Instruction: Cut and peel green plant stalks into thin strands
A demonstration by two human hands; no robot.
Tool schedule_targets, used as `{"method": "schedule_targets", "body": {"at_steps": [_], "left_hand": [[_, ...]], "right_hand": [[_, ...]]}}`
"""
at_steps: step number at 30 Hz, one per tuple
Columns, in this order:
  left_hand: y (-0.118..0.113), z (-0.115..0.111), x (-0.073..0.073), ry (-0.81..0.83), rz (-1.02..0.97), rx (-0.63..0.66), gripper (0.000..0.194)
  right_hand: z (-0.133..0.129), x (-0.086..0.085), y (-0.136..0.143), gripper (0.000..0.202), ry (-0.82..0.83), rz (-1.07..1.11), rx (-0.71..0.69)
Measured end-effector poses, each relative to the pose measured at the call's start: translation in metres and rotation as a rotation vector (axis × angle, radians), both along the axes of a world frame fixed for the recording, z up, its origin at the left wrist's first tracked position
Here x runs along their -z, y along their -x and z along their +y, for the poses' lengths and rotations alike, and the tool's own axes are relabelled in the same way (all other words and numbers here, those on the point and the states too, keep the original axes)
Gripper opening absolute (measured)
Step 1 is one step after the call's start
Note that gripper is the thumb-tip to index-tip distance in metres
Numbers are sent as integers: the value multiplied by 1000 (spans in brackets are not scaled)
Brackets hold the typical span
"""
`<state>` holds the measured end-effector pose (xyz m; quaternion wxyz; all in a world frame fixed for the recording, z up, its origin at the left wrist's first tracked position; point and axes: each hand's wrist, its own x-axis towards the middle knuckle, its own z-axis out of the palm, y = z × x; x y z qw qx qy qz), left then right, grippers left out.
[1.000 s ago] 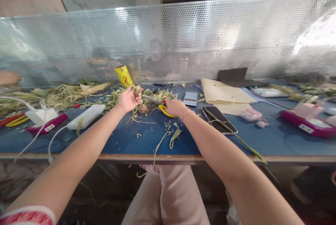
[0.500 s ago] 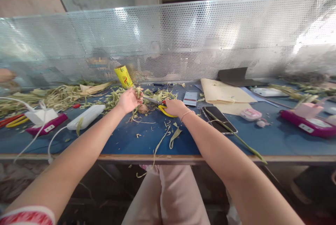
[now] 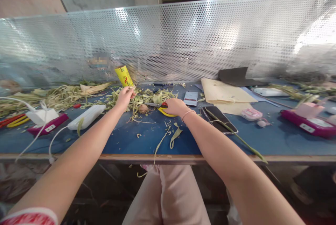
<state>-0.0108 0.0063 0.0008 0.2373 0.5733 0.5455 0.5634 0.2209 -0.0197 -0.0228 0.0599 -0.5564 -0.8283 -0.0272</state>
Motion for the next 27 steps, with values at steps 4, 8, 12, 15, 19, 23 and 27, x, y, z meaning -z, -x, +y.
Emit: {"method": "schedule_targets", "body": {"at_steps": [4, 8, 12, 15, 19, 23, 27], "left_hand": [[8, 4, 2, 0, 213, -125, 6], [18, 9, 1, 59, 342, -271, 15], [30, 13, 0, 161, 398, -422, 28], [38, 15, 0, 222, 437, -485, 31], [42, 14, 3, 222, 524, -479, 33], [36, 12, 10, 118, 692, -341, 34], [28, 13, 19, 39, 859, -129, 33]], "right_hand": [[-2, -2, 0, 41, -7, 5, 7], [-4, -2, 3, 38, -35, 13, 21], [-2, -1, 5, 40, -94, 125, 91], [2, 0, 5, 38, -88, 272, 188], [10, 4, 1, 36, -61, 401, 263], [11, 9, 1, 42, -22, 346, 256], [6, 8, 3, 35, 14, 243, 215]]}}
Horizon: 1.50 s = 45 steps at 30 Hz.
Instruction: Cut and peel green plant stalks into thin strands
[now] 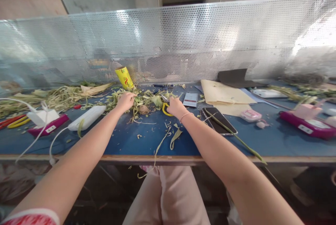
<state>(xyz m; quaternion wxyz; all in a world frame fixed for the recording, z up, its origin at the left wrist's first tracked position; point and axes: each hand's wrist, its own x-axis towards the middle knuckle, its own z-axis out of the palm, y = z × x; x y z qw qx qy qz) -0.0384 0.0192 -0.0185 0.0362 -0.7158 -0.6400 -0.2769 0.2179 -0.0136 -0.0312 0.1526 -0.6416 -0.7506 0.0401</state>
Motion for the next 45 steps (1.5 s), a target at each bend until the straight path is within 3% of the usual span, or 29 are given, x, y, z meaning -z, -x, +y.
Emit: {"method": "schedule_targets", "body": {"at_steps": [3, 10, 24, 32, 40, 45], "left_hand": [[-4, 3, 6, 36, 83, 39, 34], [-5, 4, 7, 73, 173, -55, 25], [-1, -17, -20, -58, 156, -250, 24], [2, -23, -38, -439, 78, -278, 28], [17, -31, -55, -664, -42, -299, 24], [21, -35, -67, -860, -210, -90, 25]], "right_hand": [[-7, -5, 2, 33, -21, -14, -10], [-16, -14, 6, 31, -63, -56, -24], [-10, -19, 3, 26, -186, 12, -14], [-3, -17, 5, 26, -197, -32, -55], [-4, -20, 1, 25, -218, 39, -91], [-4, -21, 0, 25, -244, 83, -104]]}}
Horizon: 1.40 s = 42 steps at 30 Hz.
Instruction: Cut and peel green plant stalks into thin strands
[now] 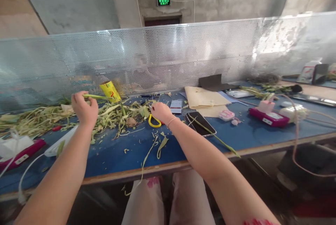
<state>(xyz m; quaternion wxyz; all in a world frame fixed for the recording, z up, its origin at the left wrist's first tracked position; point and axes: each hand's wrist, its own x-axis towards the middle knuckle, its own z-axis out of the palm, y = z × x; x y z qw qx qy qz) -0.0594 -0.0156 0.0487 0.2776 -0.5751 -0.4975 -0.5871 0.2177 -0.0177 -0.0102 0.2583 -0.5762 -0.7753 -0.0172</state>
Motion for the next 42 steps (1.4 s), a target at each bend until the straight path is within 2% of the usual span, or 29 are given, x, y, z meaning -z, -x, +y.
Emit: {"method": "schedule_targets", "body": {"at_steps": [3, 9, 11, 13, 15, 16, 18, 20, 24, 28, 32, 37, 42], "left_hand": [[-3, -2, -2, -98, -15, 104, 24], [-16, -7, -6, -275, -143, 207, 23], [-22, -5, -7, -274, -300, 379, 27], [-28, 1, -6, -195, -490, 634, 35], [-35, 6, -2, 6, -704, 876, 37], [-39, 8, 1, 109, -772, 962, 38], [-49, 9, 7, 257, -831, 1054, 37], [-59, 7, 14, 361, -843, 1088, 35], [-76, -3, 24, 496, -744, 1093, 23], [-81, -9, 28, 529, -767, 1112, 16], [-79, -8, 29, 536, -754, 1163, 16], [-79, -8, 30, 550, -780, 1205, 19], [-83, -14, 28, 574, -860, 1225, 24]], "right_hand": [[0, -1, 0, 25, -13, 16, -15], [1, 3, 1, 22, -34, 38, -77], [1, 4, 3, 21, -45, 49, -95], [0, 3, 4, 22, -100, 97, -109], [-2, 2, 4, 27, -223, 193, -153], [-4, 0, 4, 32, -294, 244, -191], [-8, -2, 5, 37, -396, 310, -278], [-13, -4, 7, 38, -391, 309, -346], [-19, -3, 17, 37, -273, 257, -415], [-16, -2, 24, 21, -240, 300, -391], [-13, -6, 23, 14, -202, 424, -354], [-12, -10, 18, 19, 49, 693, -342], [-12, -15, 16, 21, 381, 990, -426]]}}
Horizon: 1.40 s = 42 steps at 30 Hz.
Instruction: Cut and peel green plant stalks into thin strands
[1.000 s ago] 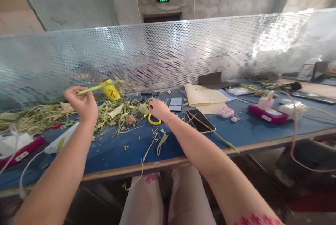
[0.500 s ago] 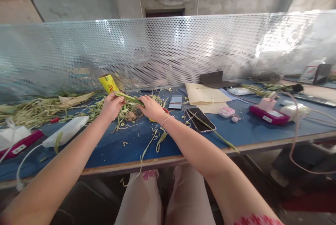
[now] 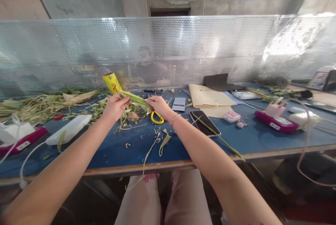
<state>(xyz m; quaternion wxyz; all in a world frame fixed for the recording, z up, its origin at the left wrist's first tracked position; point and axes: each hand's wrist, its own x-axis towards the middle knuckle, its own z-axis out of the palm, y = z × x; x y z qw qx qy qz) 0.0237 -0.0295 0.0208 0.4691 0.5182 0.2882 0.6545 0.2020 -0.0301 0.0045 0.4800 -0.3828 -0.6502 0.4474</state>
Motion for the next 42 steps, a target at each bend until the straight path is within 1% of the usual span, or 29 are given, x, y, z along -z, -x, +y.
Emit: {"method": "schedule_targets", "body": {"at_steps": [2, 4, 6, 8, 10, 11, 13, 15, 17, 19, 20, 23, 26, 31, 35, 37, 39, 42], "left_hand": [[-1, -3, -1, 20, -28, -11, 25], [-3, -4, -3, 41, -45, -30, 24], [-4, -4, -3, 66, -61, -65, 24], [-8, -2, -2, 109, -77, -124, 24], [-12, 0, 2, 180, -30, -181, 23], [-15, 1, 5, 211, 22, -201, 23], [-21, 1, 13, 241, 154, -233, 25], [-27, 0, 20, 232, 253, -173, 30], [-31, -1, 26, 215, 328, -106, 34], [-34, -3, 30, 188, 376, -92, 33], [-35, -5, 31, 191, 381, -101, 34], [-39, -8, 34, 256, 357, -123, 32], [-40, -11, 37, 370, 302, -76, 28], [-33, -12, 42, 463, 268, -50, 25], [-26, -12, 44, 476, 304, -44, 23], [-23, -11, 45, 512, 290, -33, 24], [-20, -10, 46, 547, 259, -5, 25], [-19, -7, 46, 549, 217, 14, 27]], "right_hand": [[-3, -4, 0, 21, 144, 61, -99], [-6, -9, 1, 23, 281, 44, -189], [-10, -12, 4, 24, 342, -15, -241], [-12, -11, 7, 19, 301, -87, -220], [-13, -4, 11, 11, 212, -151, -205], [-12, 1, 13, 6, 154, -162, -173], [-12, 12, 17, 10, 51, -192, -74], [-12, 22, 19, 12, 5, -189, -44], [-13, 30, 19, 12, -27, -183, 20], [-15, 35, 18, 13, -85, -189, 74], [-17, 37, 17, 14, -92, -172, 104], [-21, 40, 13, 18, -66, -132, 104], [-22, 42, 12, 25, -3, -136, 78], [-21, 47, 15, 18, 128, -62, 48], [-21, 42, 16, 15, 214, -54, 35], [-21, 38, 15, 12, 206, -64, 41], [-20, 35, 14, 10, 163, -91, 42], [-18, 35, 13, 6, 94, -158, 52]]}}
